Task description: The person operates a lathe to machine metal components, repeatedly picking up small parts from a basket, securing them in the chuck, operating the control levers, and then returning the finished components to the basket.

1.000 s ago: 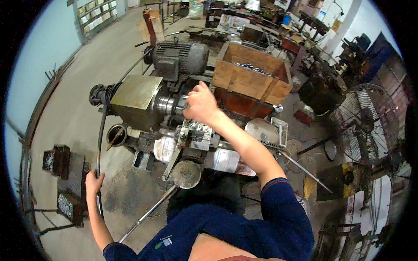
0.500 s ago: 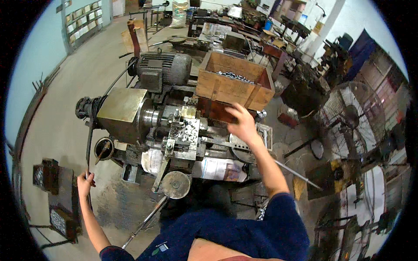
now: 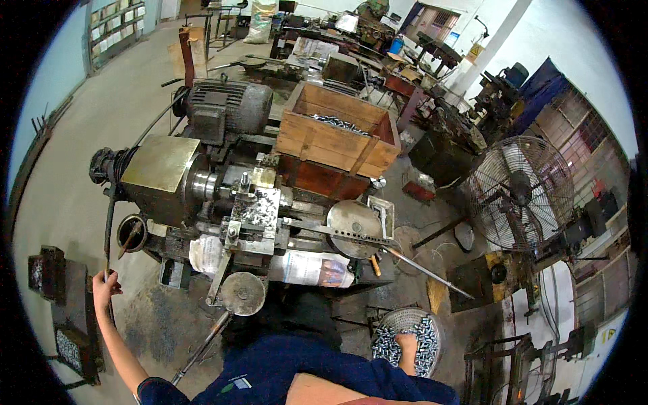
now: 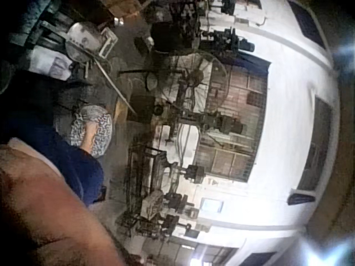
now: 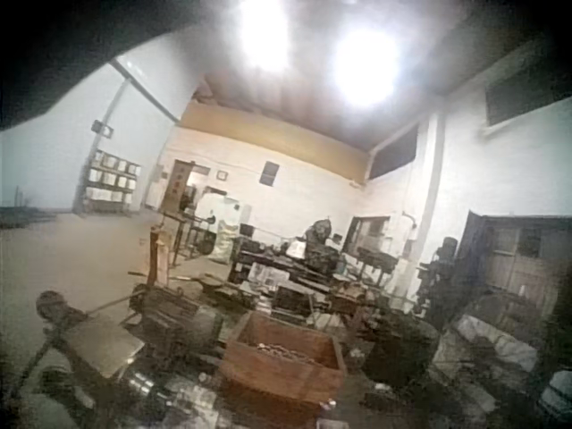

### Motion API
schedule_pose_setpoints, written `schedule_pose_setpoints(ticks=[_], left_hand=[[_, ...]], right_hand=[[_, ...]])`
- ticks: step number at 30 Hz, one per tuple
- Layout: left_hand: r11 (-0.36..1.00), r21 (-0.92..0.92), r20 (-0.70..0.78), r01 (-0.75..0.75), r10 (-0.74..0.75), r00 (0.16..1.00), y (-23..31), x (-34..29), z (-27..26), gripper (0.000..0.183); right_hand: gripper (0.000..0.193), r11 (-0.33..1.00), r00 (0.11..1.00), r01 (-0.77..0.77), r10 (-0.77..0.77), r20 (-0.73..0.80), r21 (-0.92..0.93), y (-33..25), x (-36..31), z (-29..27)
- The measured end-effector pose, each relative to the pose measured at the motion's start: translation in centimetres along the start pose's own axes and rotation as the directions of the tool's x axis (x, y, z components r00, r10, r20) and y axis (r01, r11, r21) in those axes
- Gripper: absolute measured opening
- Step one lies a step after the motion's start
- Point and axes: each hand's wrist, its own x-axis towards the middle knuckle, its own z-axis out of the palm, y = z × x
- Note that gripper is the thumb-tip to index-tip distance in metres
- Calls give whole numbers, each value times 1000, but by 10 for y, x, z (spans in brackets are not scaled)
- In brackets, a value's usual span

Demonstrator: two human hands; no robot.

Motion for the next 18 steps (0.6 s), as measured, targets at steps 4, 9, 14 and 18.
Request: schedule_pose_setpoints(ticks=[4,9,14,18], left_hand=[[1000,-4,18,2,-2,1000,-5,5,-2,27],[1000,9,-23,20,-20,1000,-4,-1,-3,25],[1000,-25,-3,17,-17,1000,-6,-2,-1,23],[1000,-16,26,-13,13,1000,-4,3,-2,20]], right_hand=[[44,997,995,-56,60,77,-61,-2,-10,10],[54,992,986,-81,94,138,-100,-30,-22,-15],[57,996,999,35,-32,36,-84,1,13,23],[56,988,981,153,-149,125,-24,18,16,26]])
